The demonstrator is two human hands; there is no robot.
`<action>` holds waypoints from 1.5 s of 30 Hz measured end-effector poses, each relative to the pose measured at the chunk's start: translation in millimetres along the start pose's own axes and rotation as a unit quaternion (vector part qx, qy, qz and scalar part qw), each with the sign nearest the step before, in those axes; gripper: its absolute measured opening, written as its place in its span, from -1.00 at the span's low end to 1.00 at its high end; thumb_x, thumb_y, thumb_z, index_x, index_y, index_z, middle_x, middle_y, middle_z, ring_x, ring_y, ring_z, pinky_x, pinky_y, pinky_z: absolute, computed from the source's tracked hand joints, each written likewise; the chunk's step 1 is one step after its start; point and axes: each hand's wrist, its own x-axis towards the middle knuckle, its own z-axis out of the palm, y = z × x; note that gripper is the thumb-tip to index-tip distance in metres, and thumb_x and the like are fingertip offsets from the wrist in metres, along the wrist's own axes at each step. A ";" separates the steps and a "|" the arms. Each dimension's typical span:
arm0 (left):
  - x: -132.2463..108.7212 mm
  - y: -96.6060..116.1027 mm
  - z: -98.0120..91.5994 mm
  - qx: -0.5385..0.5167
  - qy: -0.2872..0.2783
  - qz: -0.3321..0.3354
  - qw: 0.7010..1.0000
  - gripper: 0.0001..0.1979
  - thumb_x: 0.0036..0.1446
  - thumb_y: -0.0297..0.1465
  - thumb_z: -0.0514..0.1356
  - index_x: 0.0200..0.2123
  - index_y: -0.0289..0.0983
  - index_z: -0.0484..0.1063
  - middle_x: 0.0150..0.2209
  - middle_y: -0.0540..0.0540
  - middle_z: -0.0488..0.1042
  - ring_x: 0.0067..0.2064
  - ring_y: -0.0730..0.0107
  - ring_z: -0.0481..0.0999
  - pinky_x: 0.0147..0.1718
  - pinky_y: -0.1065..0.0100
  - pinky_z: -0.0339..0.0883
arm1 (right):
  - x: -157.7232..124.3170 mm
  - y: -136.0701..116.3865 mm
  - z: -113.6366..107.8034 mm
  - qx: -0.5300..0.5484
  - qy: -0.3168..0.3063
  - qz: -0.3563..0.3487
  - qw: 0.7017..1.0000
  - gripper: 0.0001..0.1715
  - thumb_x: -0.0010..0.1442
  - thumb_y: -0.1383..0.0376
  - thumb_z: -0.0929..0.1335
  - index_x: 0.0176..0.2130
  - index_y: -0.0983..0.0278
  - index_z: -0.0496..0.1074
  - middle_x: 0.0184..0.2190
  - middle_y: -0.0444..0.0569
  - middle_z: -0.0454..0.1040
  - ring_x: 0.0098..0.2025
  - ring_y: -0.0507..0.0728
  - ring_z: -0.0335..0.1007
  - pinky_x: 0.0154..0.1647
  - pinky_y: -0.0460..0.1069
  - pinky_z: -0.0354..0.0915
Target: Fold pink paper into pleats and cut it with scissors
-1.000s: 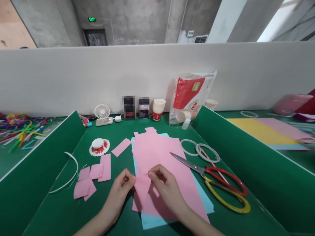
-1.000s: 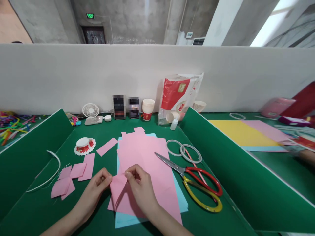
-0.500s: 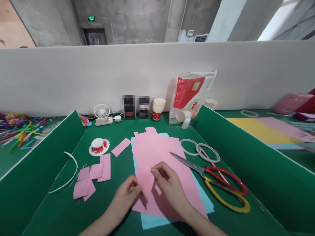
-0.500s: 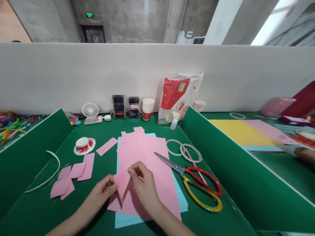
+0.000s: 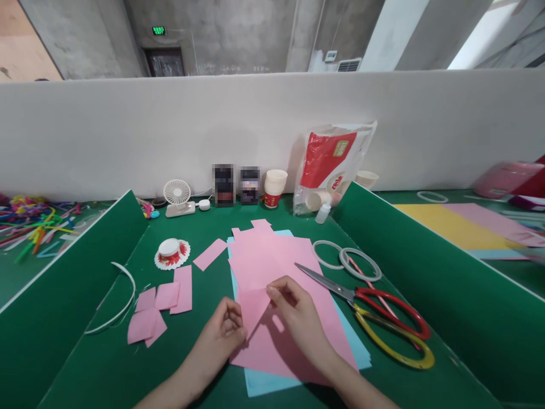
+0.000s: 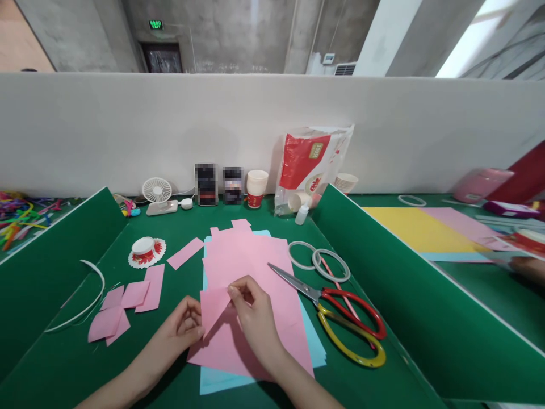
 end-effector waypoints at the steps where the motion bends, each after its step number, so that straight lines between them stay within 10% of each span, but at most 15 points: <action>1: -0.1 -1.0 0.1 -0.006 -0.008 -0.009 1.000 -0.72 -0.17 -0.24 0.21 -0.51 -0.24 0.16 -0.62 0.14 0.22 -0.55 0.51 0.29 -0.50 0.43 0.15 | 2.0 -0.3 -2.9 0.002 0.015 -0.004 1.000 -0.81 0.00 0.22 0.28 -0.56 0.26 0.25 -0.63 -0.19 0.24 -0.54 0.04 0.18 -0.49 -0.08 0.11; 18: 2.1 -6.0 4.9 0.112 0.006 -0.051 0.992 -0.58 -0.16 0.01 0.05 -0.65 -0.24 0.13 -0.75 0.16 0.14 -0.68 0.54 0.12 -0.63 0.46 0.01 | -4.4 1.0 4.8 0.040 -0.035 0.033 0.998 -0.80 0.02 0.21 0.27 -0.54 0.26 0.24 -0.65 -0.23 0.20 -0.57 0.01 0.16 -0.52 -0.09 0.11; 45: -1.0 0.3 1.2 0.241 0.002 0.018 0.970 -0.76 -0.04 -0.29 -0.02 -0.66 -0.22 0.03 -0.67 0.16 -0.01 -0.60 0.52 0.00 -0.61 0.46 -0.11 | 3.9 5.7 0.2 0.039 -0.006 0.032 0.999 -0.79 0.02 0.23 0.26 -0.56 0.26 0.19 -0.69 -0.24 0.18 -0.60 0.00 0.13 -0.55 -0.10 0.08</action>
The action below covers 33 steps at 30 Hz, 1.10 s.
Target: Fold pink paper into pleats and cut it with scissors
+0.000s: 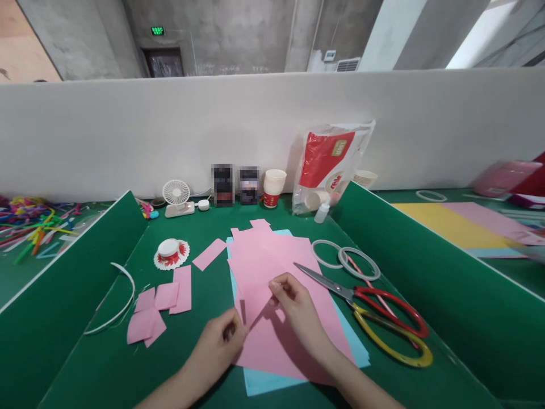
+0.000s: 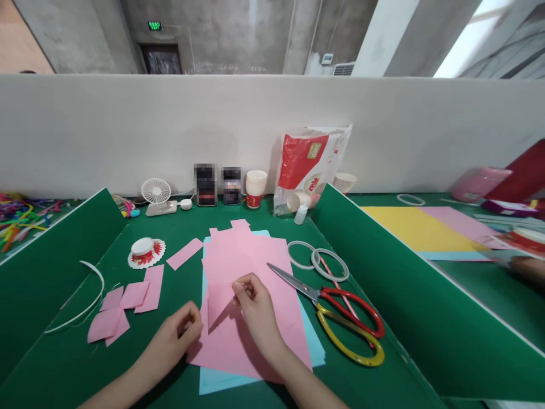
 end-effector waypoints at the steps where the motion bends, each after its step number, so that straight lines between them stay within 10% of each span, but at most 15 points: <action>1: 1.0 -0.7 -0.6 -0.016 0.020 -0.001 1.000 -0.82 -0.06 -0.31 0.01 -0.61 -0.23 0.10 -0.65 0.15 0.05 -0.60 0.52 0.04 -0.61 0.47 -0.08 | -0.6 0.2 0.7 0.002 -0.002 0.003 1.000 -0.78 0.02 0.22 0.26 -0.56 0.26 0.19 -0.69 -0.24 0.17 -0.61 0.00 0.13 -0.56 -0.10 0.08; 5: 5.3 -4.7 -3.9 -0.103 0.077 -0.013 0.992 -0.77 -0.08 -0.30 0.07 -0.30 -0.25 0.21 -0.45 0.08 0.26 -0.61 0.57 0.14 -0.59 0.47 0.04 | -6.7 -2.1 5.5 0.024 -0.056 0.025 0.998 -0.79 0.03 0.21 0.26 -0.54 0.26 0.18 -0.69 -0.25 0.18 -0.61 0.00 0.18 -0.54 -0.10 0.11; 11: 8.2 -4.0 -12.9 -0.168 0.181 -0.026 0.969 -0.78 -0.15 -0.27 0.16 -0.41 -0.25 0.28 -0.48 0.07 0.29 -0.42 0.44 0.30 -0.43 0.46 0.15 | -13.4 -7.4 10.3 0.047 -0.091 0.040 0.994 -0.79 0.00 0.19 0.28 -0.52 0.26 0.20 -0.64 -0.26 0.16 -0.59 -0.03 0.16 -0.55 -0.13 0.11; 17: 7.3 -3.9 -10.4 -0.145 0.095 -0.008 0.985 -0.81 -0.14 -0.27 0.15 -0.57 -0.28 0.26 -0.61 0.12 0.20 -0.51 0.47 0.22 -0.49 0.47 0.10 | -16.8 -1.9 11.9 0.025 -0.090 0.037 0.995 -0.80 0.04 0.19 0.25 -0.50 0.26 0.19 -0.66 -0.25 0.20 -0.59 -0.01 0.22 -0.55 -0.12 0.13; 26: 2.2 -0.5 -9.4 -0.034 0.112 0.044 0.992 -0.84 -0.05 -0.30 0.07 -0.57 -0.25 0.29 -0.59 0.07 0.24 -0.49 0.40 0.25 -0.49 0.43 0.11 | -17.5 -5.0 9.6 -0.129 -0.155 -0.041 0.979 -0.89 0.03 0.33 0.25 -0.40 0.28 0.36 -0.41 -0.05 0.41 -0.35 0.09 0.31 -0.32 -0.05 0.20; 33: 1.5 2.0 -8.7 -0.065 0.115 0.038 0.991 -0.87 -0.09 -0.33 0.07 -0.59 -0.24 0.26 -0.59 0.08 0.25 -0.52 0.43 0.25 -0.51 0.44 0.14 | -19.5 -2.1 14.3 -0.098 -0.168 0.015 0.981 -0.83 0.03 0.31 0.23 -0.56 0.26 0.18 -0.65 -0.21 0.20 -0.58 -0.01 0.13 -0.56 -0.11 0.11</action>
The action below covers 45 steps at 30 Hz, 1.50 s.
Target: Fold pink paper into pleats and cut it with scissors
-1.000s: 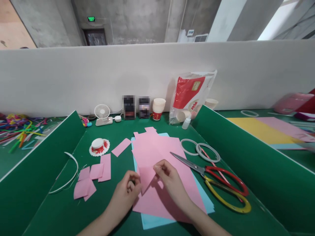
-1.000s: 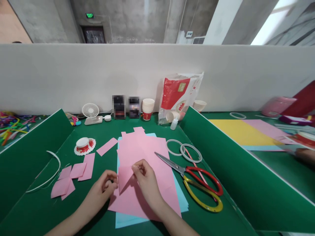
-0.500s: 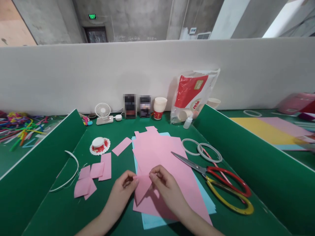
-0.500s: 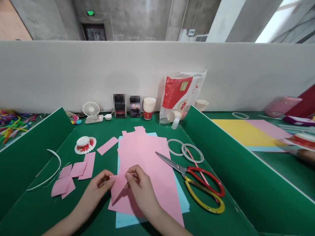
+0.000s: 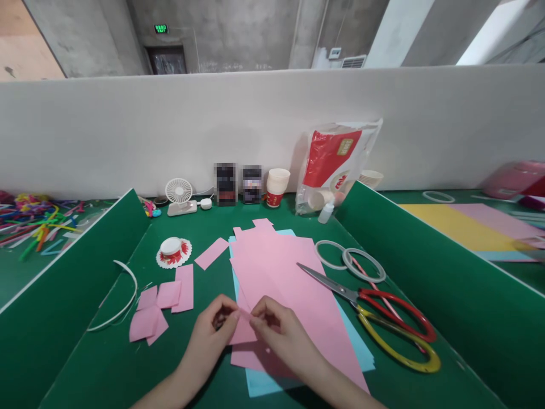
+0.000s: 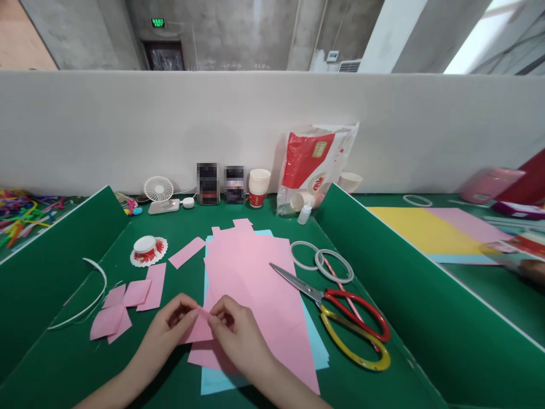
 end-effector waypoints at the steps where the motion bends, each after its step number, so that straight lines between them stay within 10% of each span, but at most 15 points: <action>1: 0.5 -0.4 -0.1 -0.006 0.000 -0.001 1.000 -0.87 -0.10 -0.34 0.07 -0.59 -0.24 0.25 -0.60 0.09 0.23 -0.52 0.43 0.24 -0.51 0.44 0.14 | 0.1 -0.2 0.1 0.002 0.000 0.001 1.000 -0.83 0.03 0.31 0.23 -0.57 0.26 0.18 -0.65 -0.21 0.20 -0.58 -0.01 0.13 -0.55 -0.11 0.11; 21: -5.1 5.2 3.2 -0.064 -0.055 -0.027 0.996 -0.88 -0.25 -0.47 0.02 -0.72 -0.24 0.10 -0.68 0.13 0.07 -0.58 0.51 0.09 -0.59 0.47 -0.01 | 0.0 -4.4 -6.3 -0.025 0.064 -0.048 0.996 -0.83 0.08 0.29 0.17 -0.52 0.25 0.16 -0.59 -0.19 0.17 -0.52 0.02 0.10 -0.52 -0.11 0.09; 27: -2.5 3.2 1.4 -0.121 -0.054 -0.066 0.989 -0.84 -0.14 -0.37 0.06 -0.67 -0.23 0.14 -0.71 0.12 0.22 -0.62 0.49 0.25 -0.56 0.43 0.14 | 8.5 -7.0 -32.6 -0.002 0.224 -0.053 0.973 -0.83 0.05 0.25 0.21 -0.53 0.24 0.18 -0.62 -0.22 0.11 -0.57 0.01 0.04 -0.54 -0.11 0.07; 32: 0.4 -3.9 3.0 -0.085 -0.020 -0.038 0.995 -0.81 -0.14 -0.30 0.14 -0.41 -0.25 0.29 -0.50 0.04 0.33 -0.48 0.44 0.31 -0.46 0.43 0.18 | 5.9 1.2 -12.7 0.017 0.124 -0.033 0.992 -0.84 0.06 0.26 0.20 -0.51 0.25 0.19 -0.59 -0.19 0.16 -0.54 0.02 0.09 -0.52 -0.10 0.09; 45: -8.6 0.0 0.7 0.215 -0.123 0.140 0.959 -0.84 -0.15 -0.55 0.02 -0.67 -0.25 0.26 -0.64 0.06 0.24 -0.56 0.44 0.20 -0.58 0.46 0.04 | -5.7 -10.1 -4.4 -0.182 -0.072 -0.033 0.980 -0.85 -0.19 0.49 0.20 -0.60 0.27 0.27 -0.60 -0.13 0.33 -0.52 0.05 0.24 -0.51 -0.10 0.13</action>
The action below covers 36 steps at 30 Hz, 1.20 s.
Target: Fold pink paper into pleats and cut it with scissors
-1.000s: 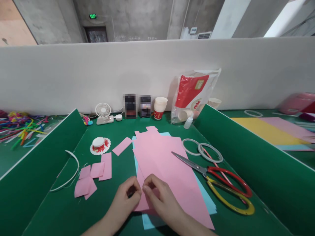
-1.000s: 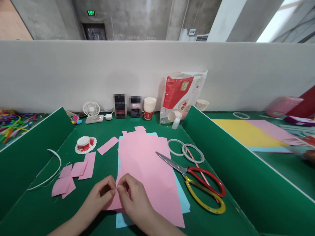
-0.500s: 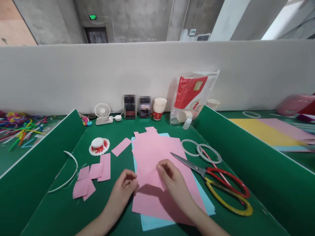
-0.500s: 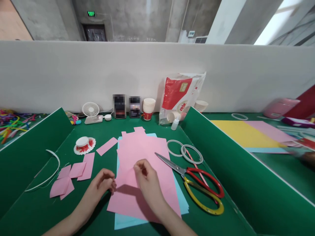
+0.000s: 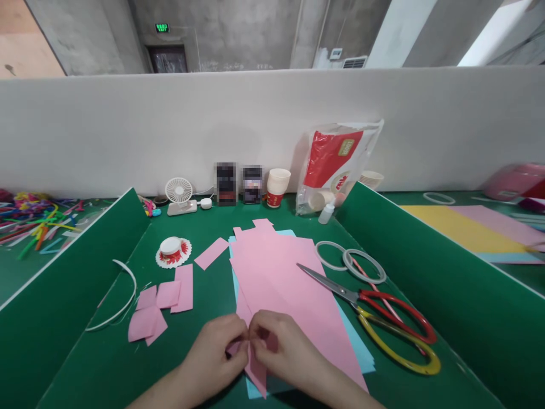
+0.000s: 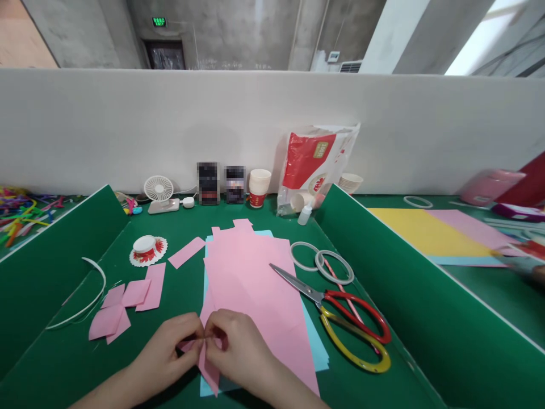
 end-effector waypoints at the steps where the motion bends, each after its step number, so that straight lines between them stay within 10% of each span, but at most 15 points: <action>1: -0.4 0.5 0.1 0.004 -0.007 0.004 1.000 -0.84 -0.16 -0.56 0.02 -0.68 -0.25 0.24 -0.64 0.06 0.23 -0.57 0.45 0.19 -0.58 0.46 0.03 | -0.5 -0.7 1.0 0.001 0.001 0.005 1.000 -0.85 -0.22 0.50 0.19 -0.62 0.28 0.26 -0.62 -0.15 0.31 -0.54 0.04 0.22 -0.54 -0.12 0.11; 12: 10.6 -1.0 -22.6 -0.144 0.117 -0.131 0.974 -0.85 -0.13 -0.41 0.03 -0.69 -0.22 0.16 -0.65 0.09 0.16 -0.56 0.43 0.17 -0.57 0.46 0.04 | 9.4 14.8 -33.2 0.164 0.120 0.049 0.978 -0.86 -0.07 0.44 0.20 -0.58 0.27 0.24 -0.63 -0.19 0.25 -0.55 0.02 0.22 -0.56 -0.11 0.14; 18: 4.8 2.1 -3.4 -0.125 0.057 -0.093 0.986 -0.83 -0.08 -0.42 0.05 -0.67 -0.25 0.27 -0.64 0.06 0.25 -0.53 0.41 0.22 -0.54 0.45 0.07 | 3.8 -1.1 -7.5 0.160 0.029 0.007 0.987 -0.88 0.02 0.39 0.23 -0.48 0.29 0.34 -0.53 -0.13 0.35 -0.41 0.05 0.28 -0.38 -0.08 0.18; 36: 0.9 2.5 -0.5 -0.061 0.048 -0.057 0.995 -0.88 -0.14 -0.55 -0.01 -0.62 -0.25 0.19 -0.58 0.06 0.19 -0.51 0.42 0.22 -0.52 0.45 0.08 | 0.4 4.6 7.6 0.005 0.041 -0.057 0.998 -0.83 0.03 0.41 0.16 -0.53 0.29 0.25 -0.58 -0.13 0.30 -0.51 0.02 0.21 -0.48 -0.11 0.14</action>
